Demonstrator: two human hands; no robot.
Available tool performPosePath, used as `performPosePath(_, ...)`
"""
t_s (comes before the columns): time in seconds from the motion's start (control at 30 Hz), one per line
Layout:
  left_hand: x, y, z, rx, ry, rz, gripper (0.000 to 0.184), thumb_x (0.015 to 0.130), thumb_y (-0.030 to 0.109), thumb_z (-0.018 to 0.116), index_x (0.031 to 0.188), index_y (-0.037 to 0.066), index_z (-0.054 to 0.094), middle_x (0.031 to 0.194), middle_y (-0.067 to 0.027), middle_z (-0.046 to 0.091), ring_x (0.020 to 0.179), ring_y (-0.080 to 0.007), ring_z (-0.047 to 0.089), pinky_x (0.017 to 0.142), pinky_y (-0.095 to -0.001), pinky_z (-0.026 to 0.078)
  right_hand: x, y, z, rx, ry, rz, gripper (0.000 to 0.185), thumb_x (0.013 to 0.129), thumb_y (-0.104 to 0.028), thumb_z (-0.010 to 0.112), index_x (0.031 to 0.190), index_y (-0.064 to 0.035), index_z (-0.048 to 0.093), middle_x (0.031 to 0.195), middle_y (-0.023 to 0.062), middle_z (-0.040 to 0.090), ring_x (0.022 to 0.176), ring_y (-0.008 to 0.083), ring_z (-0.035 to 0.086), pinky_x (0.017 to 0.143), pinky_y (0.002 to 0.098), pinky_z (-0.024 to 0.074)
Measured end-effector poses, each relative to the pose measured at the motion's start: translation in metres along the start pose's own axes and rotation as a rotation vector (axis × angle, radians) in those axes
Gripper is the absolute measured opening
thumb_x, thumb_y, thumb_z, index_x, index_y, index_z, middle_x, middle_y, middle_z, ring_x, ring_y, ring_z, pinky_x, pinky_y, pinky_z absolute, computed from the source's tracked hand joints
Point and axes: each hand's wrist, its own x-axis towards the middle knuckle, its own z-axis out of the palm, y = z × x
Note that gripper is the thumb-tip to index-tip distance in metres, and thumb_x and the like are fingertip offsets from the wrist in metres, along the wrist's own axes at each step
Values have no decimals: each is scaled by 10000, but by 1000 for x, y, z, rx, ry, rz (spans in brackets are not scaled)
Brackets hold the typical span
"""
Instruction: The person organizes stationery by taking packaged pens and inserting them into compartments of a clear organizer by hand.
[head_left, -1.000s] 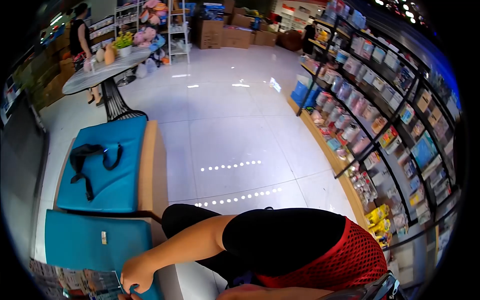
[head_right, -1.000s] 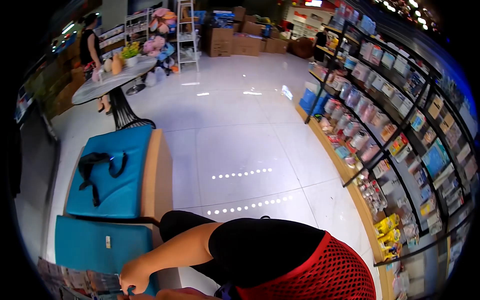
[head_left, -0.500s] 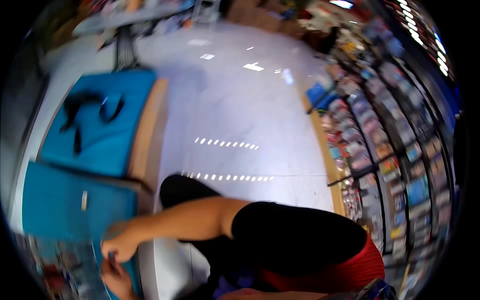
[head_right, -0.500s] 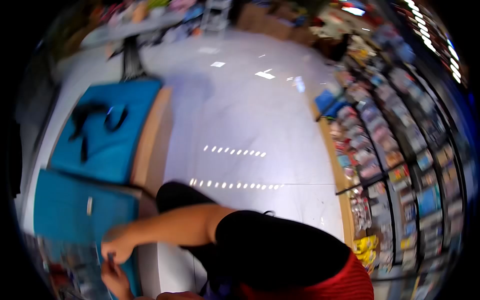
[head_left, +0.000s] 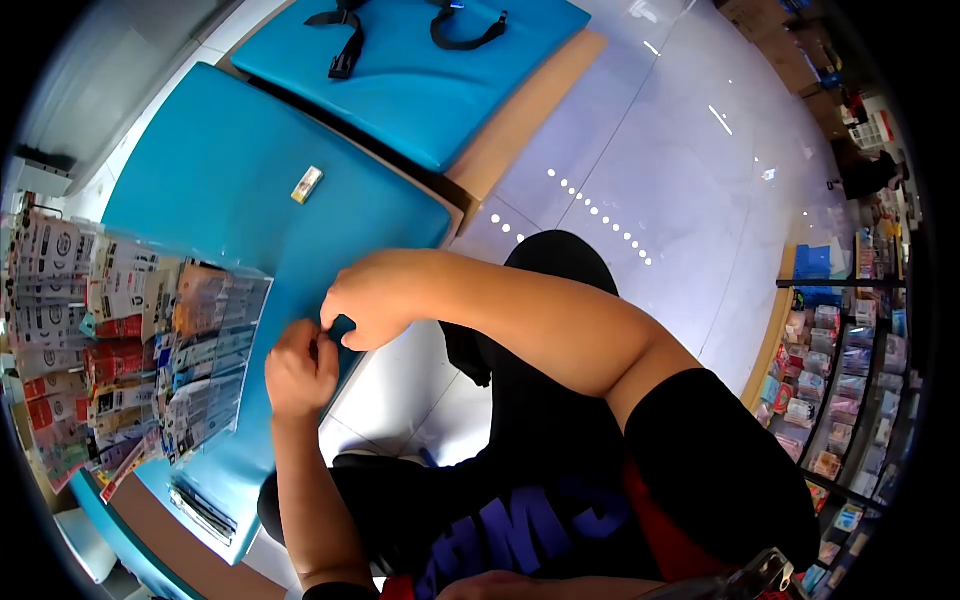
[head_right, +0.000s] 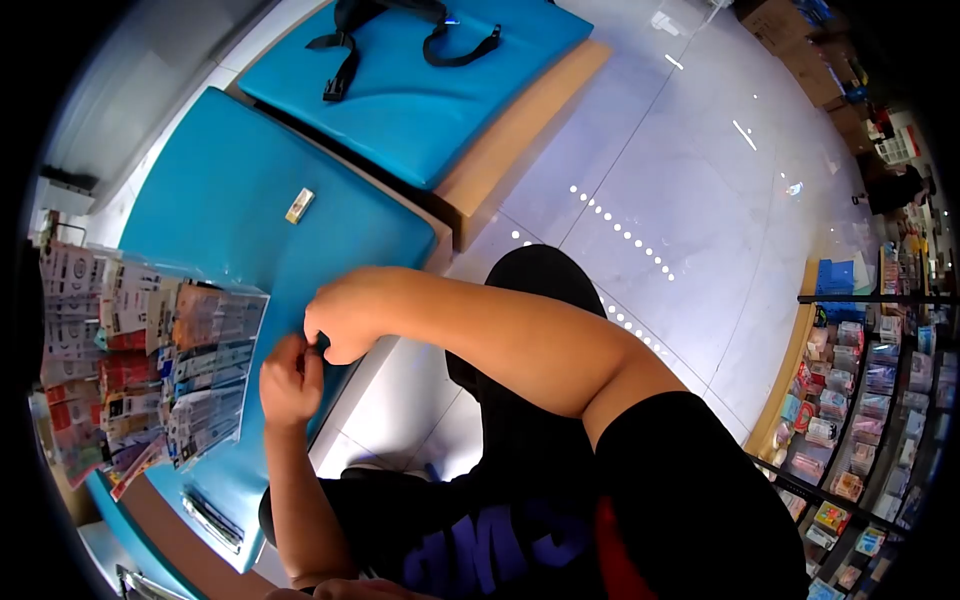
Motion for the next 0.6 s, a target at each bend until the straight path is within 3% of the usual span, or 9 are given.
performPosePath(0.1,10,-2,6,40,-38,54,130,883,88,610,771,23,591,765,-172,620,667,-414,616,578,-485,473,1,12,-15,44,30,104,377,885,-263,687,1226,-121,763,1086,144,770,1014,349,725,877,467,574)
performPosePath(0.2,12,-5,6,74,-36,72,129,893,92,618,783,28,603,781,-170,618,683,-420,619,582,-487,468,12,27,-9,-65,143,82,350,845,-270,715,1150,-109,774,1035,152,770,994,364,725,836,487,577)
performPosePath(0.27,14,-7,10,33,-8,127,115,898,96,634,806,29,619,800,-177,618,702,-421,614,593,-476,468,32,38,3,-116,80,7,328,788,-296,731,1055,-109,773,988,163,765,956,383,725,782,514,577)
performPosePath(0.33,7,-13,7,-110,-73,32,105,934,88,676,864,14,652,800,-166,619,706,-345,626,618,-436,478,41,32,13,-132,129,-60,348,734,-332,724,997,-111,774,926,172,758,891,398,722,749,525,571)
performPosePath(0.37,6,-48,25,-238,-93,46,62,959,46,669,936,-11,675,865,-147,665,788,-279,667,692,-388,516,51,33,13,-197,83,-30,339,720,-331,728,969,-107,782,933,173,761,893,396,721,749,518,571)
performPosePath(0.4,8,-41,6,-295,-175,75,264,1013,107,667,1243,-22,678,1015,-116,740,786,-170,643,683,-345,548,55,31,14,-202,94,-80,331,709,-331,726,947,-112,793,945,175,763,898,393,720,754,516,571)
performPosePath(0.43,6,-60,16,-267,-188,21,333,1031,108,648,1333,-34,651,1075,-123,750,820,-184,670,729,-329,559,57,27,13,-186,76,-75,309,718,-322,714,929,-113,796,946,172,764,897,386,718,758,509,568)
performPosePath(0.47,12,-66,20,-189,19,359,283,1055,133,622,1284,-27,669,1057,-121,750,827,-183,681,723,-322,563,61,24,16,-178,95,-113,289,731,-314,708,918,-112,794,930,157,765,900,377,720,749,505,560)
performPosePath(0.6,31,-97,35,-803,63,728,338,991,295,705,1164,5,704,847,-151,715,704,-266,655,664,-341,533,63,4,18,-155,164,-157,239,753,-254,676,888,-88,784,897,159,760,876,366,725,706,488,552)
